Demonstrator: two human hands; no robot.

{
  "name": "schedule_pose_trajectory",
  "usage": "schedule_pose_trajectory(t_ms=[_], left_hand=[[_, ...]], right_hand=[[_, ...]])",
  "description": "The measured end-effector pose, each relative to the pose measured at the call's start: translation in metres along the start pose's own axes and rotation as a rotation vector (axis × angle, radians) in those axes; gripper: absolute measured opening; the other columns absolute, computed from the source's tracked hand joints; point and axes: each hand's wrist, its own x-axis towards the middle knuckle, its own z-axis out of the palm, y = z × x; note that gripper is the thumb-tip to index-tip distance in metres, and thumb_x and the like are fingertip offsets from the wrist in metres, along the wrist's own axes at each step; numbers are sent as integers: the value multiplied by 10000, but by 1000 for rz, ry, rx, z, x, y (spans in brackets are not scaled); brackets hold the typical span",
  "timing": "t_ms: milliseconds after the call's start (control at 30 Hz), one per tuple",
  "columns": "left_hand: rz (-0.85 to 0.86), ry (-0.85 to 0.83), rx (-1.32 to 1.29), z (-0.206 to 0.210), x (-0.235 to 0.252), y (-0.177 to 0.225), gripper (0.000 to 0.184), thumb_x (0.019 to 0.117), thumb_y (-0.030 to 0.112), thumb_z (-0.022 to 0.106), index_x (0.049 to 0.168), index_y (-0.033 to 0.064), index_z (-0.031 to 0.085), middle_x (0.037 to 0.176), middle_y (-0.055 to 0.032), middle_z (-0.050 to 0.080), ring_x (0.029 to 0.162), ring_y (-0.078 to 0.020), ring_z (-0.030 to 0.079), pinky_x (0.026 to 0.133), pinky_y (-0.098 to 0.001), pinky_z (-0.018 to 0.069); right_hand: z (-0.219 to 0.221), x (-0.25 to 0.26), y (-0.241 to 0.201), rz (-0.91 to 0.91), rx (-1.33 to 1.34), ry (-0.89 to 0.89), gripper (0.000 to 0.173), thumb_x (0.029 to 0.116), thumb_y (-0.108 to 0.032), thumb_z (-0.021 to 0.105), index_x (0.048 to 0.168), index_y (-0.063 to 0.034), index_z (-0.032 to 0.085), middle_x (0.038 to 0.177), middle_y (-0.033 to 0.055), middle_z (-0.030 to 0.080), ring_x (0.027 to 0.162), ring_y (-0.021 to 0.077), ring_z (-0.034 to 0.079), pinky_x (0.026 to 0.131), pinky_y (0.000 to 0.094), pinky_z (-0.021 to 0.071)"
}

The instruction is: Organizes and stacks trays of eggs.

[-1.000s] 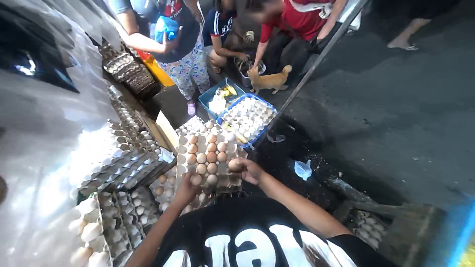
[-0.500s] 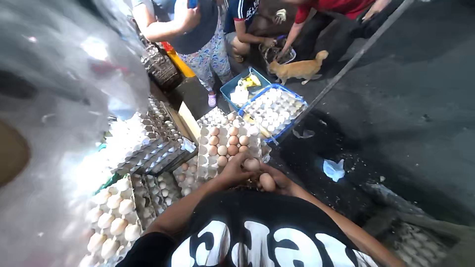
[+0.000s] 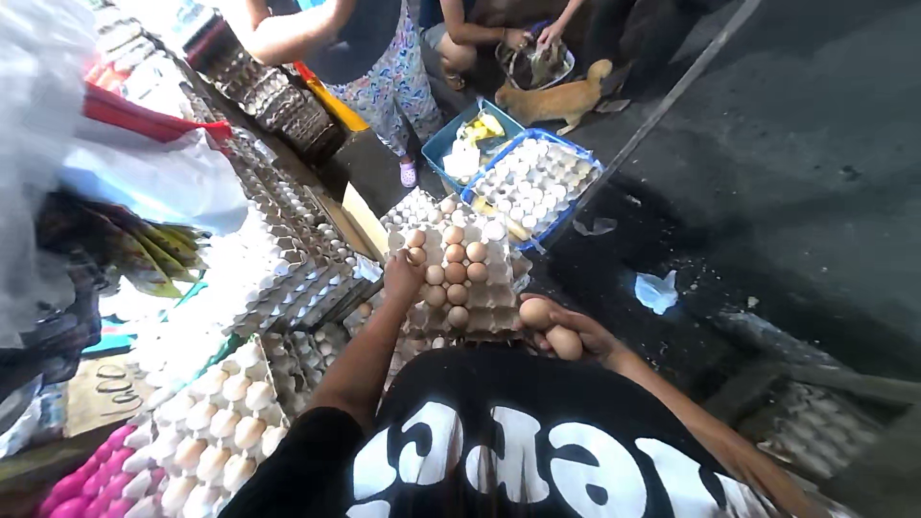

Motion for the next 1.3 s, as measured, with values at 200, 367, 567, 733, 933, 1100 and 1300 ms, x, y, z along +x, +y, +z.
schedule_pose_trajectory(t_ms=[200, 367, 567, 733, 933, 1100, 1300], left_hand=[[-166, -29, -64, -2, 13, 7, 565, 929, 464, 725, 1258, 11, 651, 1288, -267, 630, 1221, -448, 598, 1010, -657, 469], [-124, 29, -270, -33, 4, -20, 357, 1013, 270, 605, 1212, -23, 655, 1167, -276, 665, 1101, -437, 638, 943, -642, 490], [-77, -42, -217, -19, 12, -9, 538, 989, 371, 667, 1353, -17, 583, 1239, -273, 661, 1173, -430, 635, 1012, -635, 478], [-71, -6, -127, -2, 16, 3, 606, 933, 334, 729, 1438, 63, 532, 1302, -278, 634, 1207, -471, 617, 986, -685, 482], [-77, 160, -395, -25, 10, -36, 646, 907, 194, 756, 1470, 66, 466, 1284, -278, 628, 1164, -449, 630, 970, -652, 501], [15, 139, -291, -18, 10, -40, 385, 1009, 223, 652, 1342, 30, 634, 1247, -226, 676, 1100, -376, 673, 993, -588, 504], [-70, 144, -228, -19, 4, -32, 475, 1005, 260, 631, 1408, 16, 571, 1391, -288, 564, 1278, -462, 559, 1059, -642, 447]], right_hand=[[6, -4, 5, 44, -92, 157, 686, 941, -639, 581, 1406, -156, 438, 1023, 38, 717, 646, 109, 666, 553, 219, 562], [2, -8, 12, 66, -102, 138, 631, 978, -576, 549, 1430, -154, 424, 1049, 44, 719, 686, 107, 672, 587, 220, 559], [10, 4, 13, 109, -97, 99, 658, 983, -553, 574, 1457, -131, 400, 1086, 73, 698, 737, 125, 681, 632, 237, 576], [16, 7, 12, 111, -145, 62, 605, 1005, -524, 553, 1445, -137, 403, 1113, 74, 703, 812, 138, 705, 667, 244, 586], [3, -3, 20, 78, -89, 155, 545, 979, -348, 610, 1454, -176, 406, 1060, 75, 676, 747, 156, 692, 669, 298, 612], [7, -8, 15, 82, -126, 212, 526, 921, -197, 634, 1397, -147, 416, 1073, 69, 671, 801, 167, 706, 677, 304, 616], [10, -22, -3, 42, -220, 333, 603, 885, -183, 622, 1431, -152, 367, 1081, 43, 655, 784, 155, 696, 637, 299, 605]])
